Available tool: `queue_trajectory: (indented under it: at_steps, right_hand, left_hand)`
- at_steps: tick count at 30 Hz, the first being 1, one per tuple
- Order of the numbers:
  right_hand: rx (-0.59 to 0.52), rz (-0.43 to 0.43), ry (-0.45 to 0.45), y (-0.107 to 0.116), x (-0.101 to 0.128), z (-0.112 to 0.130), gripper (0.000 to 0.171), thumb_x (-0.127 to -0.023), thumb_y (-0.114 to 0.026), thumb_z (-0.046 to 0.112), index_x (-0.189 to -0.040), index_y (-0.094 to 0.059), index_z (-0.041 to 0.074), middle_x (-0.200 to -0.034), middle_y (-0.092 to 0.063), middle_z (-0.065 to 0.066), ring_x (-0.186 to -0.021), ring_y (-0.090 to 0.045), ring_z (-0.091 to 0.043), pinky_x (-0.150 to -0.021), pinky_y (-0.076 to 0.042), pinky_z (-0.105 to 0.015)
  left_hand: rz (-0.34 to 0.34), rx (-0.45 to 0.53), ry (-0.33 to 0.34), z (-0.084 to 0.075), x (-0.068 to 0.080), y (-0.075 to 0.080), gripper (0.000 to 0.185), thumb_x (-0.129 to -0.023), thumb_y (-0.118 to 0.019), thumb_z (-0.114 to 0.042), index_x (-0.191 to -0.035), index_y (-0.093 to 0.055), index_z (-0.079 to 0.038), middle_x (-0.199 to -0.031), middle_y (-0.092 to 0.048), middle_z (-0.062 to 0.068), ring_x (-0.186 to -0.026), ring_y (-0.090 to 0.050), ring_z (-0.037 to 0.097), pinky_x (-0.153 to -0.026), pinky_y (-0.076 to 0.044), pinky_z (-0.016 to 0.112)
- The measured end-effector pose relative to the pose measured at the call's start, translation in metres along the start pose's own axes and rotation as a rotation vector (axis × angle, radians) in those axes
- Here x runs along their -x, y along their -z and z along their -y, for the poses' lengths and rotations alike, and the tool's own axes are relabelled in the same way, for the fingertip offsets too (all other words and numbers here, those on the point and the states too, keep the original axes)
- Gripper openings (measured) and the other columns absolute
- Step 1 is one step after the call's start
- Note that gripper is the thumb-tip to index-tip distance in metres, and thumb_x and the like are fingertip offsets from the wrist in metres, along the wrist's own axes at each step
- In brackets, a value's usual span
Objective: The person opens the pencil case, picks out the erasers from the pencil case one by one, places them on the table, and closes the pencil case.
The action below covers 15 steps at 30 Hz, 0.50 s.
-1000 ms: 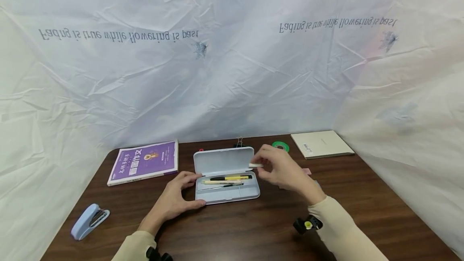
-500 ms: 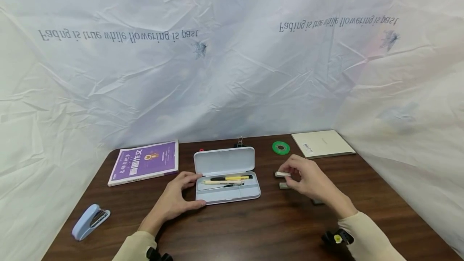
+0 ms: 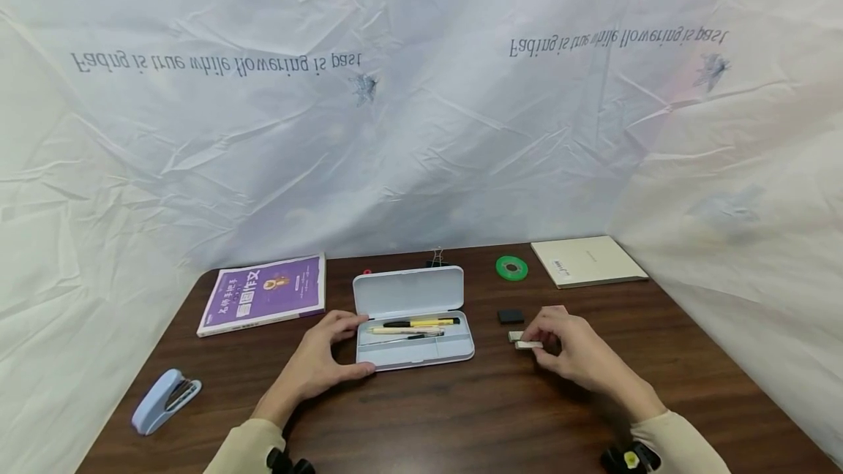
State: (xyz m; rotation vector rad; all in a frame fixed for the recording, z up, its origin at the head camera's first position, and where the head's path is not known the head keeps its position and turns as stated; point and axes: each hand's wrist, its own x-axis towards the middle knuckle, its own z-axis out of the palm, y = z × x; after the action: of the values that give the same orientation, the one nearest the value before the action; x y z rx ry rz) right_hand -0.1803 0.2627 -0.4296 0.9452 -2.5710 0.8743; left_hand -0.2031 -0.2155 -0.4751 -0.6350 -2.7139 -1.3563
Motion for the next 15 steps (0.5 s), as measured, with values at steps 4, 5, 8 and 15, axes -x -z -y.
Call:
queue_trajectory:
  at_steps: [4, 5, 8, 15]
  right_hand:
    - [-0.018, 0.013, 0.002, -0.0013, 0.0030, -0.0020, 0.047, -0.080, -0.088, -0.014, -0.101, -0.077, 0.027, -0.098, -0.065, 0.012, -0.086, -0.059, -0.010, -0.069, -0.056, -0.026]
    - [-0.018, 0.020, -0.002, -0.0012, 0.0034, -0.0023, 0.046, -0.081, -0.088, -0.014, -0.101, -0.077, 0.026, -0.097, -0.065, 0.012, -0.085, -0.060, -0.009, -0.069, -0.056, -0.026]
    - [0.000, 0.055, -0.021, -0.0010, 0.0030, -0.0031, 0.042, -0.082, -0.088, -0.012, -0.100, -0.078, 0.024, -0.094, -0.066, 0.012, -0.082, -0.060, -0.006, -0.068, -0.056, -0.024]
    - [0.009, 0.139, -0.070, 0.0005, 0.0029, -0.0030, 0.036, -0.085, -0.087, -0.009, -0.099, -0.076, 0.022, -0.091, -0.066, 0.013, -0.080, -0.060, -0.003, -0.068, -0.056, -0.024]
  left_hand:
    - [0.006, -0.004, 0.005, 0.0003, 0.0002, 0.0003, 0.085, -0.081, -0.102, -0.048, -0.153, -0.069, -0.016, -0.142, -0.064, 0.003, -0.131, -0.070, 0.027, -0.114, -0.058, 0.050]
    - [0.007, -0.005, 0.005, 0.0003, 0.0001, 0.0003, 0.085, -0.081, -0.102, -0.048, -0.153, -0.069, -0.016, -0.142, -0.064, 0.003, -0.131, -0.070, 0.027, -0.114, -0.058, 0.050]
    - [0.002, -0.009, -0.003, 0.0002, 0.0002, 0.0014, 0.085, -0.081, -0.101, -0.048, -0.153, -0.069, -0.016, -0.142, -0.064, 0.002, -0.131, -0.070, 0.027, -0.114, -0.058, 0.050]
    - [0.000, -0.009, -0.005, 0.0004, 0.0003, 0.0010, 0.085, -0.081, -0.101, -0.049, -0.152, -0.069, -0.015, -0.142, -0.064, 0.003, -0.130, -0.071, 0.028, -0.114, -0.058, 0.050]
